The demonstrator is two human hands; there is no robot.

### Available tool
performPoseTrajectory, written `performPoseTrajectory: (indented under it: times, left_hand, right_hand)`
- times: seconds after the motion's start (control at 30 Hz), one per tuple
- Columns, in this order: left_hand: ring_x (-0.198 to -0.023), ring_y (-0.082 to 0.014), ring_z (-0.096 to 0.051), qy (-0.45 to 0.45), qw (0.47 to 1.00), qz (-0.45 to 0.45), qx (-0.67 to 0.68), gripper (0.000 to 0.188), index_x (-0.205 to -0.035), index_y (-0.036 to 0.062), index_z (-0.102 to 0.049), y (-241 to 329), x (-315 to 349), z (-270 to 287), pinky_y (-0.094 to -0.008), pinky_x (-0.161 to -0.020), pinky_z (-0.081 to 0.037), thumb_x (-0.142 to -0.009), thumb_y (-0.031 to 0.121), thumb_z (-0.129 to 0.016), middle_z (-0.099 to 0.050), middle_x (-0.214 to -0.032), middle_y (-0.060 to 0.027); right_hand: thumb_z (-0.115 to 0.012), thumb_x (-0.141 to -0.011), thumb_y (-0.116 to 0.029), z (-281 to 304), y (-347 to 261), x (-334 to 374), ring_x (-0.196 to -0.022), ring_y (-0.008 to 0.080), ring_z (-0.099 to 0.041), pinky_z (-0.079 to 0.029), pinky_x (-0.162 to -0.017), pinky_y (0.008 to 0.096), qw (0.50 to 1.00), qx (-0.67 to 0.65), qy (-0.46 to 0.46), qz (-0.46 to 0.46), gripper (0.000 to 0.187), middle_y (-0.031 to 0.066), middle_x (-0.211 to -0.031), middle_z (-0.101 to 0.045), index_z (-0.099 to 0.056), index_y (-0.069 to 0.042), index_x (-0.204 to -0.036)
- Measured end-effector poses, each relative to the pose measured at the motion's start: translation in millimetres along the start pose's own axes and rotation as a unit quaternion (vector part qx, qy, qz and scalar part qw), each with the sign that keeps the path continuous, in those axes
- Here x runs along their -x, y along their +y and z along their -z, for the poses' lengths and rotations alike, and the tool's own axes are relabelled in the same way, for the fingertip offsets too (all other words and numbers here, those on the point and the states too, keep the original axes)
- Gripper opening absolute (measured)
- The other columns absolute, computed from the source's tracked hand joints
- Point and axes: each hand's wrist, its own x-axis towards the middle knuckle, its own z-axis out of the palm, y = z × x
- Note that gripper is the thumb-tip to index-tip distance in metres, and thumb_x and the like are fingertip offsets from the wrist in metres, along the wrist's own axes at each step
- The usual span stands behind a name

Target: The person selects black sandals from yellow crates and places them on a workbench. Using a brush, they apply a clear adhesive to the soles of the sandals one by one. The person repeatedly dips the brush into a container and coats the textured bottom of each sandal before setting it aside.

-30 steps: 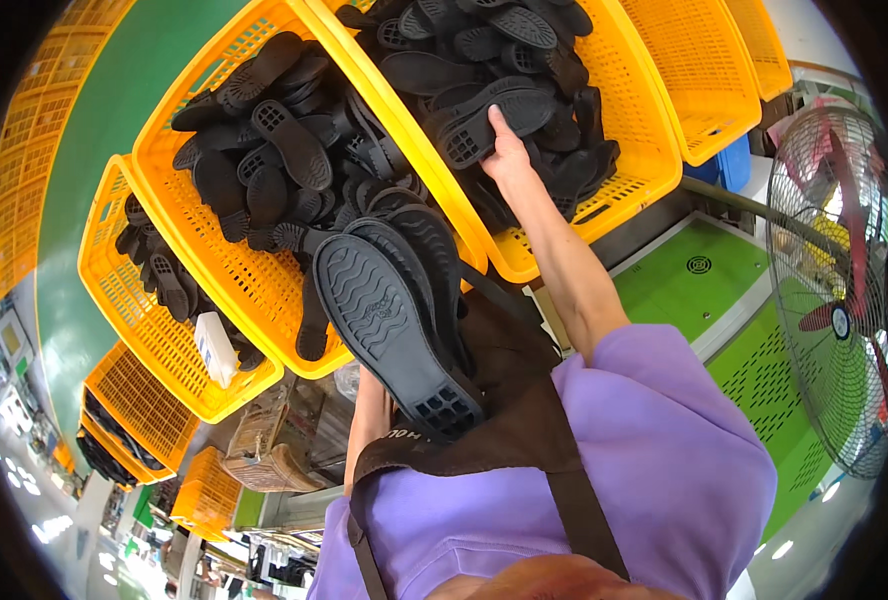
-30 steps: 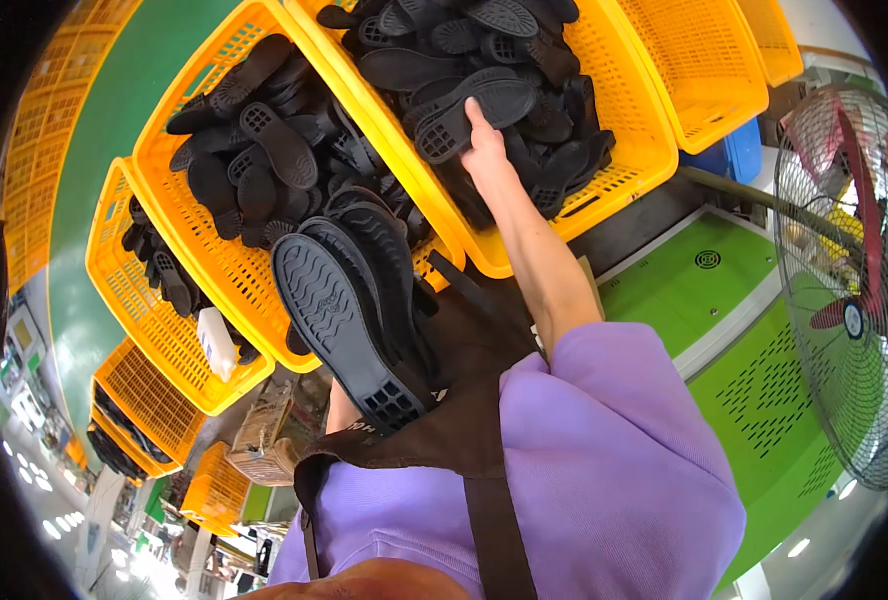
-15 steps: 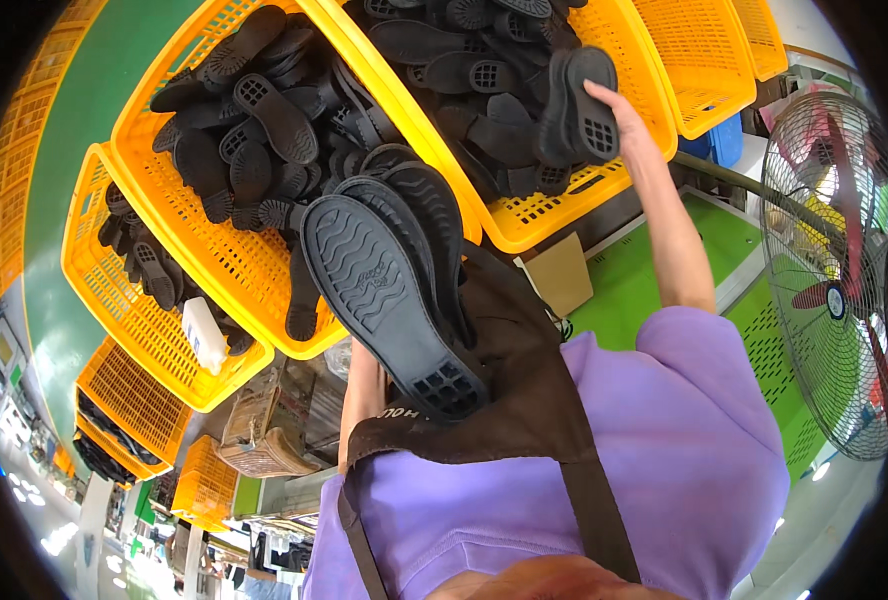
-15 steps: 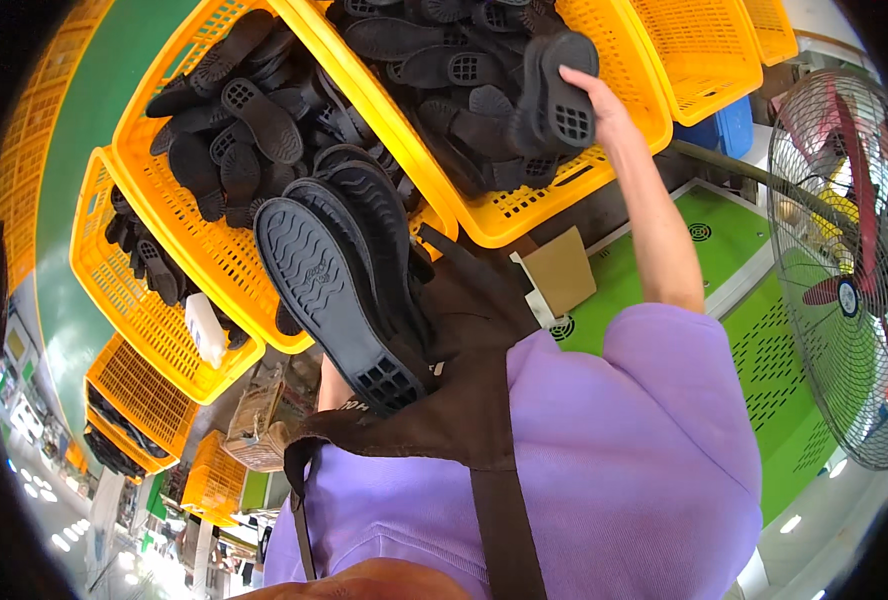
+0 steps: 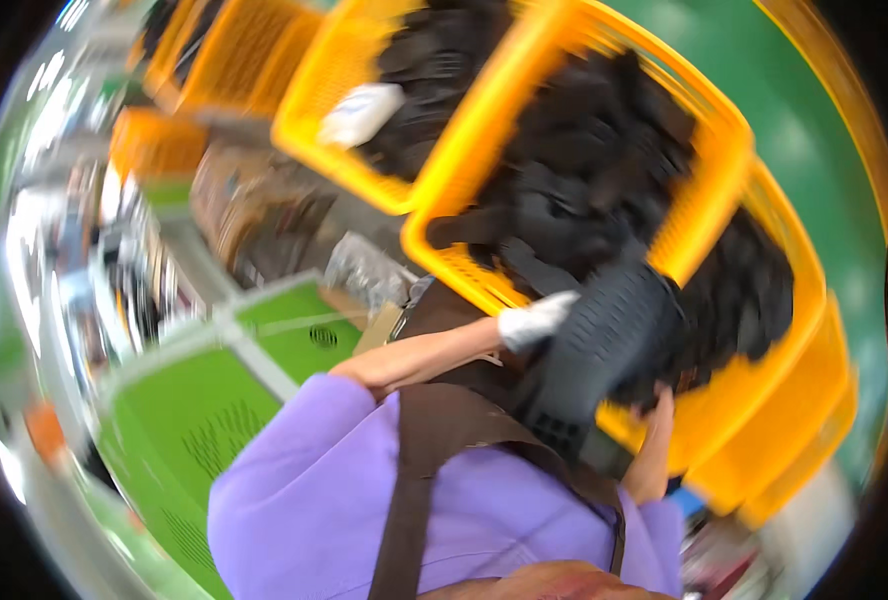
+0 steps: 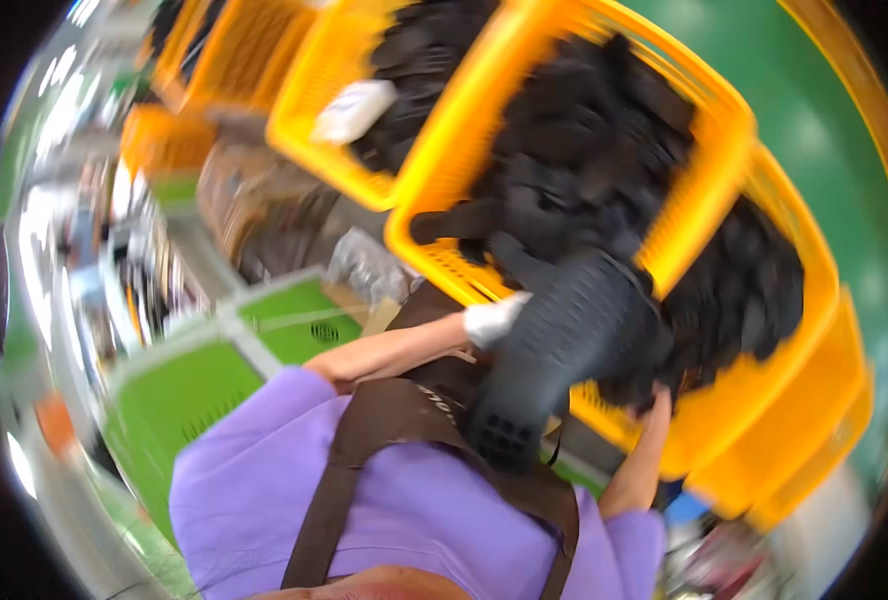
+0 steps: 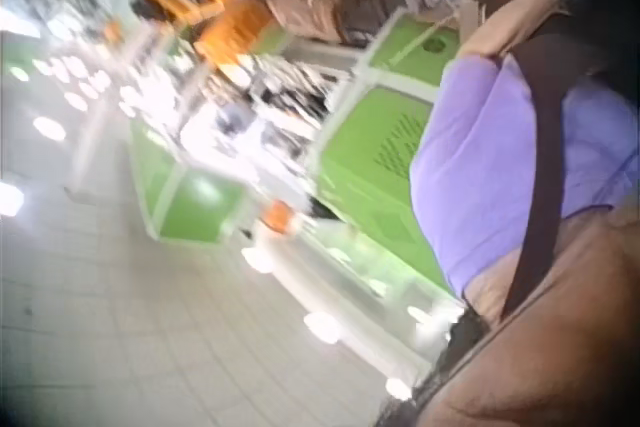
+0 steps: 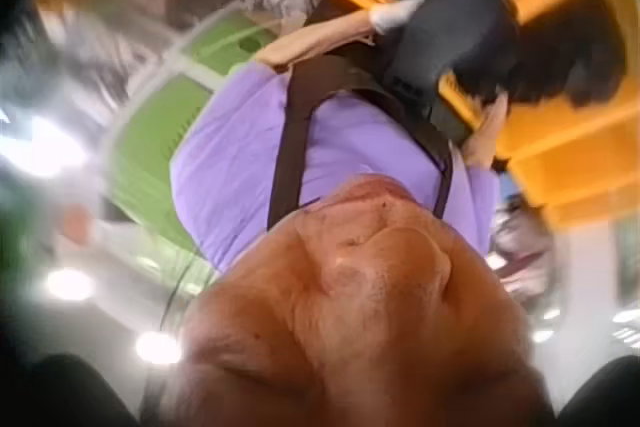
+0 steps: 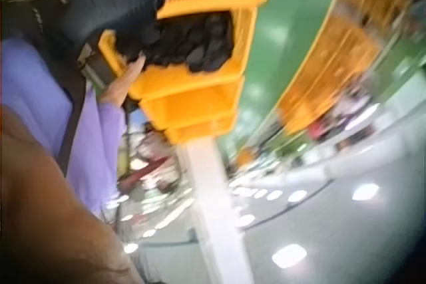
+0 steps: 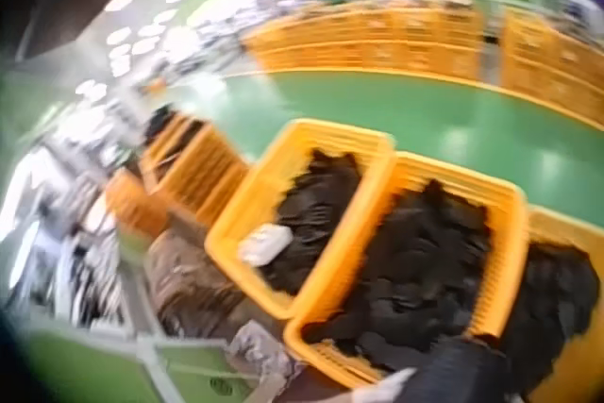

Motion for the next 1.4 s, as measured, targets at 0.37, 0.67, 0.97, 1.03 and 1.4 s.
performPoseTrajectory:
  times: [0.37, 0.67, 0.97, 1.03, 1.4]
  left_hand:
    - [-0.128, -0.0160, -0.029, -0.026, 0.970, -0.231, 0.068, 0.099, -0.141, 0.0002, -0.020, 45, 33, 10, -0.0305, -0.106, -0.024, -0.074, 0.056, -0.066, -0.032, -0.141, -0.0069]
    - [-0.124, -0.0144, -0.031, -0.091, 0.958, -0.272, -0.023, 0.081, -0.141, 0.0006, -0.022, 176, 171, 55, -0.0291, -0.105, -0.025, -0.085, 0.046, -0.059, -0.036, -0.138, -0.0070]
    - [-0.122, -0.0150, -0.034, 0.077, 0.918, -0.383, -0.066, 0.071, -0.139, 0.0007, -0.027, 214, 298, 138, -0.0291, -0.104, -0.026, -0.089, 0.046, -0.051, -0.039, -0.135, -0.0081]
    - [-0.114, -0.0124, -0.040, 0.136, 0.888, -0.436, -0.047, 0.060, -0.134, 0.0014, -0.036, 216, 319, 151, -0.0267, -0.099, -0.032, -0.092, 0.042, -0.048, -0.047, -0.128, -0.0056]
    - [-0.107, -0.0104, -0.047, 0.555, 0.636, -0.535, -0.035, 0.043, -0.124, 0.0037, -0.047, 169, 411, 228, -0.0263, -0.092, -0.039, -0.092, 0.032, -0.052, -0.054, -0.118, -0.0031]
  right_hand:
    - [-0.061, -0.077, -0.029, -74, -7, 218, -0.094, 0.0250, -0.058, -0.052, -0.072, 0.0402, 0.943, 0.076, 0.052, 0.320, 0.047, 0.0140, -0.107, -0.058, -0.054, 0.003, -0.111]
    - [-0.061, -0.076, -0.026, -394, 24, 283, -0.092, 0.0256, -0.059, -0.052, -0.072, 0.0396, 0.903, 0.112, -0.020, 0.414, 0.047, 0.0145, -0.107, -0.058, -0.054, 0.004, -0.111]
    - [-0.061, -0.075, -0.023, -647, 34, 316, -0.091, 0.0262, -0.060, -0.052, -0.073, 0.0391, 0.861, 0.257, -0.219, 0.381, 0.047, 0.0151, -0.107, -0.059, -0.053, 0.005, -0.111]
    - [-0.061, -0.074, -0.022, -692, 44, 319, -0.090, 0.0264, -0.060, -0.052, -0.074, 0.0389, 0.845, 0.298, -0.262, 0.358, 0.047, 0.0152, -0.106, -0.059, -0.053, 0.005, -0.111]
    - [-0.062, -0.072, -0.018, -838, 114, 321, -0.088, 0.0271, -0.061, -0.052, -0.075, 0.0382, 0.760, 0.446, -0.448, 0.151, 0.047, 0.0158, -0.106, -0.060, -0.052, 0.006, -0.112]
